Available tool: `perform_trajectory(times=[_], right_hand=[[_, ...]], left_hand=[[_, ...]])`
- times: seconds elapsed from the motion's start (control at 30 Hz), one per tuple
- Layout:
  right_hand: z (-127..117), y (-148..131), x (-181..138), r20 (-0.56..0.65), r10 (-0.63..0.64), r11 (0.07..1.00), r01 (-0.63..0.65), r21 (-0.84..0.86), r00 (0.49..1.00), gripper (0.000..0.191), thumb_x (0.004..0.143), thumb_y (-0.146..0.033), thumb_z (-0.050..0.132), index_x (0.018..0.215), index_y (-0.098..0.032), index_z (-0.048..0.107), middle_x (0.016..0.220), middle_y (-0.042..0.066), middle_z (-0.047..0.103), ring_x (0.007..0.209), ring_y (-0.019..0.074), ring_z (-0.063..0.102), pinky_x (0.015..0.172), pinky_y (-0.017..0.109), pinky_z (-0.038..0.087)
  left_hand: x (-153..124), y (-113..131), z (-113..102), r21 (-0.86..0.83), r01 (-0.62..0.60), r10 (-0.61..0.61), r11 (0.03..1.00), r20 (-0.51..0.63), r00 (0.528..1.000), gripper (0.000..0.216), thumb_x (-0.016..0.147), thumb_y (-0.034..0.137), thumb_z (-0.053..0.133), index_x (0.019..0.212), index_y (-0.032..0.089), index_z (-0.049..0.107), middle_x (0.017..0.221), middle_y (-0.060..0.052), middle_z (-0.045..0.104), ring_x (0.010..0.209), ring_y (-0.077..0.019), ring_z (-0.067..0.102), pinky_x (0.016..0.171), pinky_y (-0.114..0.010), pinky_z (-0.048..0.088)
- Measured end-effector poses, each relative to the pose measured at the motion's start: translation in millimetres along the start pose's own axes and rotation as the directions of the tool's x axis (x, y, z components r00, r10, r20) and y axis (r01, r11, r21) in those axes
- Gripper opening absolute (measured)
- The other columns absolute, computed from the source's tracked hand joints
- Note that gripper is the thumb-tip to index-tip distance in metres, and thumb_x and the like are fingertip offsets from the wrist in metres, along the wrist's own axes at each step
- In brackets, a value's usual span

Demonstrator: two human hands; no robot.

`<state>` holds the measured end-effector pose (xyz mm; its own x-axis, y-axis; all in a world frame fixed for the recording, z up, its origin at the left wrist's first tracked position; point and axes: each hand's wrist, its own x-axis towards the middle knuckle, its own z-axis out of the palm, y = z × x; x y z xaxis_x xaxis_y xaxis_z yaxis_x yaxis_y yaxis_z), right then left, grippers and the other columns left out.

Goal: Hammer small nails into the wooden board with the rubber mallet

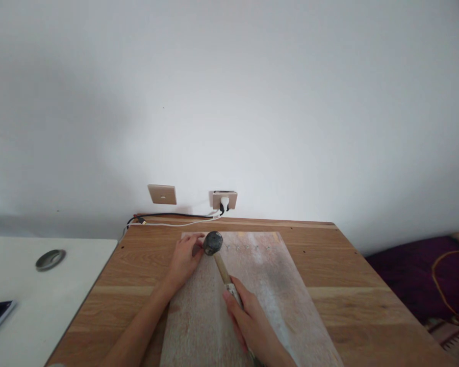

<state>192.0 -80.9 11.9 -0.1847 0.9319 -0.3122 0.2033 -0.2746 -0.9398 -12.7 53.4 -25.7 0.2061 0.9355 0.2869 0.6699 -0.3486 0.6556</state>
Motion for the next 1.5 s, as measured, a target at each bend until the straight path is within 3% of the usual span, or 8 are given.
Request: perform_trajectory(times=[0.2, 0.33, 0.5, 0.73, 0.93, 1.1, 1.33, 1.5], right_hand=[[-10.7, 19.8, -33.7, -0.129, 0.103, 0.924, -0.046, 0.379, 0.986, 0.086, 0.084, -0.073, 0.066, 0.145, -0.016, 0.044, 0.043, -0.016, 0.036, 0.033, 0.0052, 0.021, 0.031, 0.014, 0.024], [-22.9, 27.3, -53.7, -0.261, 0.224, 0.804, -0.027, 0.594, 0.939, 0.084, 0.075, -0.071, 0.077, 0.139, -0.025, 0.048, 0.058, -0.012, 0.048, 0.034, 0.0023, 0.024, 0.031, 0.013, 0.022], [-27.1, 34.3, -58.9, -0.310, 0.244, 0.768, 0.012, 0.640, 0.919, 0.078, 0.075, -0.071, 0.077, 0.134, -0.027, 0.050, 0.062, -0.012, 0.050, 0.033, 0.0049, 0.038, 0.033, 0.018, 0.039], [-12.8, 38.7, -52.3, -0.343, 0.304, 0.782, -0.028, 0.623, 0.889, 0.080, 0.070, -0.074, 0.079, 0.128, -0.025, 0.054, 0.065, -0.010, 0.058, 0.037, 0.0089, 0.049, 0.035, 0.021, 0.042], [-7.0, 44.0, -42.8, -0.491, 0.201, 0.935, -0.016, 0.355, 0.848, 0.078, 0.070, -0.073, 0.077, 0.124, -0.018, 0.062, 0.074, 0.000, 0.070, 0.058, 0.0190, 0.066, 0.048, 0.027, 0.052], [-4.6, 60.4, -44.9, -0.602, -0.045, 0.999, 0.032, -0.033, 0.797, 0.097, 0.083, -0.067, 0.066, 0.157, -0.015, 0.032, 0.068, -0.002, 0.069, 0.050, 0.0201, 0.064, 0.048, 0.028, 0.050], [-1.0, 77.8, -45.1, -0.493, -0.376, 0.882, 0.139, -0.451, 0.785, 0.070, 0.095, -0.072, 0.049, 0.134, -0.016, 0.065, 0.058, 0.000, 0.065, 0.041, 0.0168, 0.056, 0.048, 0.028, 0.051], [-34.4, 78.4, -59.2, -0.448, -0.515, 0.791, 0.204, -0.577, 0.731, 0.045, 0.103, -0.057, 0.048, 0.118, -0.022, 0.072, 0.054, -0.003, 0.061, 0.039, 0.0137, 0.057, 0.044, 0.021, 0.049]], left_hand=[[0.6, -3.4, 4.0, 0.010, 0.030, -0.030, 0.999, 0.006, 1.000, 0.035, 0.085, 0.013, 0.067, 0.119, 0.024, 0.067, 0.099, -0.003, 0.079, 0.109, -0.0288, 0.068, 0.102, -0.048, 0.046], [0.2, -3.0, 3.4, 0.006, 0.028, -0.028, 1.000, 0.014, 1.000, 0.033, 0.087, 0.016, 0.067, 0.119, 0.024, 0.068, 0.100, -0.003, 0.078, 0.108, -0.0285, 0.068, 0.101, -0.048, 0.045], [1.2, -0.9, 0.8, 0.023, 0.029, -0.030, 0.999, 0.028, 0.999, 0.030, 0.088, 0.017, 0.066, 0.117, 0.025, 0.070, 0.098, -0.002, 0.078, 0.106, -0.0270, 0.069, 0.099, -0.045, 0.047], [2.1, 1.9, -0.8, 0.048, 0.050, -0.052, 0.998, 0.043, 0.998, 0.029, 0.088, 0.018, 0.066, 0.116, 0.024, 0.071, 0.100, -0.004, 0.078, 0.104, -0.0273, 0.069, 0.099, -0.045, 0.047], [1.3, 1.9, -1.2, 0.051, 0.040, -0.042, 0.998, 0.040, 0.998, 0.028, 0.089, 0.020, 0.063, 0.116, 0.023, 0.072, 0.102, -0.005, 0.079, 0.105, -0.0282, 0.070, 0.099, -0.048, 0.048], [0.2, 1.0, -2.0, 0.050, 0.026, -0.027, 0.998, 0.019, 0.999, 0.027, 0.087, 0.023, 0.063, 0.112, 0.023, 0.072, 0.101, -0.005, 0.079, 0.102, -0.0274, 0.071, 0.099, -0.047, 0.050], [-1.2, 0.7, -2.4, 0.043, -0.048, 0.051, 0.998, -0.068, 0.996, 0.029, 0.086, 0.030, 0.064, 0.113, 0.021, 0.069, 0.114, -0.008, 0.076, 0.108, -0.0268, 0.070, 0.101, -0.045, 0.054], [-44.3, 2.7, -26.6, 0.332, -0.161, 0.171, 0.930, -0.002, 0.985, 0.033, 0.094, 0.033, 0.057, 0.124, 0.022, 0.065, 0.123, -0.011, 0.072, 0.117, -0.0298, 0.067, 0.101, -0.049, 0.054]])
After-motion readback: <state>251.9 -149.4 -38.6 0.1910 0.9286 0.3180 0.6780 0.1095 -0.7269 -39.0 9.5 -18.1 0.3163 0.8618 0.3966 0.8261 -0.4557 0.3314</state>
